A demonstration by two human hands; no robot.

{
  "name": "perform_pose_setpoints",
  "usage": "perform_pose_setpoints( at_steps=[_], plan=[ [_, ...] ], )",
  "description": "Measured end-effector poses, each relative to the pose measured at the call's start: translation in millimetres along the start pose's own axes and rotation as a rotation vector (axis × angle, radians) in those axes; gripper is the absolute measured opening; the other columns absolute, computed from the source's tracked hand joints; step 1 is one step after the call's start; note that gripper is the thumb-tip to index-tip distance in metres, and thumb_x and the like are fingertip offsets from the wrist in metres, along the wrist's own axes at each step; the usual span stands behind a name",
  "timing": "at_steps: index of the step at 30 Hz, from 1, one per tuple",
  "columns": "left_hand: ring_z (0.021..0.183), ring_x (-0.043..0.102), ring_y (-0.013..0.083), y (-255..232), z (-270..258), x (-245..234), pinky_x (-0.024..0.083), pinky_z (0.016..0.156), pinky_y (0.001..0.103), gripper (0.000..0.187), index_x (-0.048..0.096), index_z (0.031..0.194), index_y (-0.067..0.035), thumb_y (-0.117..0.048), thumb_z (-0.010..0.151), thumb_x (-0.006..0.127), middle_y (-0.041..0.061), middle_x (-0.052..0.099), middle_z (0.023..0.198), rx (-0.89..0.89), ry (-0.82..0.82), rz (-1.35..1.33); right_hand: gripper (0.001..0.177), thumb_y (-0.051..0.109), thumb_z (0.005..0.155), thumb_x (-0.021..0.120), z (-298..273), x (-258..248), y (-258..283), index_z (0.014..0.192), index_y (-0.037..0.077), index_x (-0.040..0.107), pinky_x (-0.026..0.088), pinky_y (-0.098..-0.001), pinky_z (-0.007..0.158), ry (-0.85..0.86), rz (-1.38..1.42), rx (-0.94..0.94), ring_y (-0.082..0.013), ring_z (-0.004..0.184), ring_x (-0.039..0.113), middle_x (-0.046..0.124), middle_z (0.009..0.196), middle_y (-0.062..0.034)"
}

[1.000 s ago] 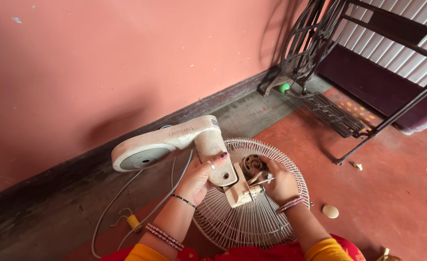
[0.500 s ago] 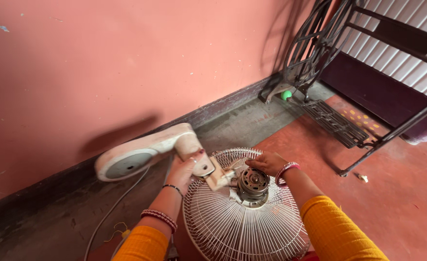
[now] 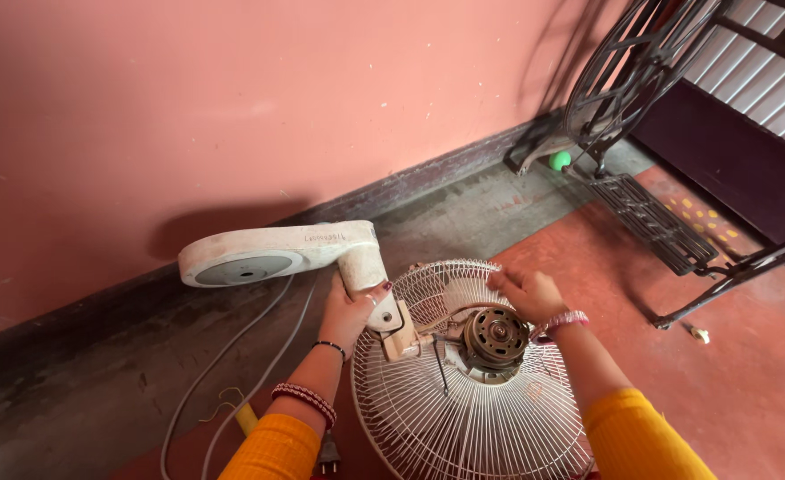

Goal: The person sits on the floor and works on a disassembled electric fan. They wipe the fan's motor housing with a yellow cloth, then use a screwdriver to adjust and tighten screws on the fan's mounting bracket and motor assembly.

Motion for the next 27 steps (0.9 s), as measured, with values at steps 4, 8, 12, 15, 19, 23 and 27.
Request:
perform_pose_setpoints(
  at_steps=[4,8,12,15,19,23,27],
  plan=[
    [0.105,0.072,0.0215,4,6,-2,0.060,0.085,0.037,0.067,0.046,0.139,-0.006,-0.014,0.082,0.080,0.012,0.071,0.118,-0.017,-0.015,0.003,0.026,0.032,0.081,0.073,-56,3,98,0.099,0.014,0.078,0.060,-0.0353,0.087,-0.017,-0.182,-0.401,-0.0234,0.097,0.076,0.078,0.101,-0.0054],
    [0.100,0.073,0.0221,9,9,-1,0.062,0.079,0.038,0.065,0.048,0.138,-0.005,-0.017,0.083,0.080,0.013,0.071,0.117,-0.097,0.061,-0.039,0.034,0.037,0.076,0.080,-81,38,150,0.101,0.015,0.080,0.044,-0.0478,0.099,0.137,-0.584,-0.502,-0.0273,0.112,0.060,0.066,0.111,-0.0076],
    [0.094,0.073,0.0225,11,14,-9,0.062,0.073,0.039,0.063,0.049,0.137,-0.004,-0.021,0.084,0.079,0.013,0.071,0.114,-0.132,0.049,-0.042,0.032,0.034,0.077,0.077,-83,62,175,0.103,0.016,0.079,0.035,-0.0518,0.103,0.113,-0.736,-0.534,-0.0298,0.118,0.050,0.058,0.124,-0.0094],
    [0.095,0.074,0.0213,8,26,-10,0.063,0.076,0.037,0.063,0.051,0.137,-0.004,-0.020,0.083,0.080,0.012,0.072,0.114,-0.073,0.086,-0.052,0.025,0.035,0.084,0.071,-78,67,172,0.099,0.016,0.078,0.037,-0.0470,0.103,0.159,-0.607,-0.495,-0.0253,0.116,0.052,0.059,0.121,-0.0058],
    [0.102,0.073,0.0201,-5,47,-5,0.060,0.086,0.035,0.065,0.053,0.137,-0.004,-0.018,0.081,0.083,0.012,0.073,0.118,0.056,0.173,-0.002,0.022,0.031,0.088,0.068,-82,65,167,0.092,0.011,0.075,0.042,-0.0462,0.097,0.138,-0.502,-0.562,-0.0263,0.112,0.057,0.063,0.114,-0.0072],
    [0.106,0.073,0.0203,-2,59,14,0.059,0.089,0.036,0.070,0.050,0.140,-0.005,-0.022,0.080,0.083,0.012,0.073,0.120,-0.076,0.362,0.198,0.019,0.024,0.095,0.064,-84,57,168,0.099,0.006,0.069,0.057,-0.0389,0.087,0.047,-0.363,-0.696,-0.0278,0.098,0.067,0.066,0.110,-0.0101],
    [0.109,0.072,0.0190,1,60,34,0.057,0.091,0.034,0.076,0.050,0.144,-0.006,-0.027,0.080,0.083,0.011,0.073,0.123,-0.102,0.472,0.305,0.017,0.023,0.092,0.068,-81,47,162,0.096,0.007,0.068,0.060,-0.0360,0.070,-0.013,-0.318,-0.651,-0.0268,0.083,0.072,0.069,0.102,-0.0097]
  ],
)
Point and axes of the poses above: each hand's wrist, its own z-axis towards the middle knuckle, its own x-axis out of the palm, y = z × x, the point moved 8 cm from there along z, towards the middle knuckle
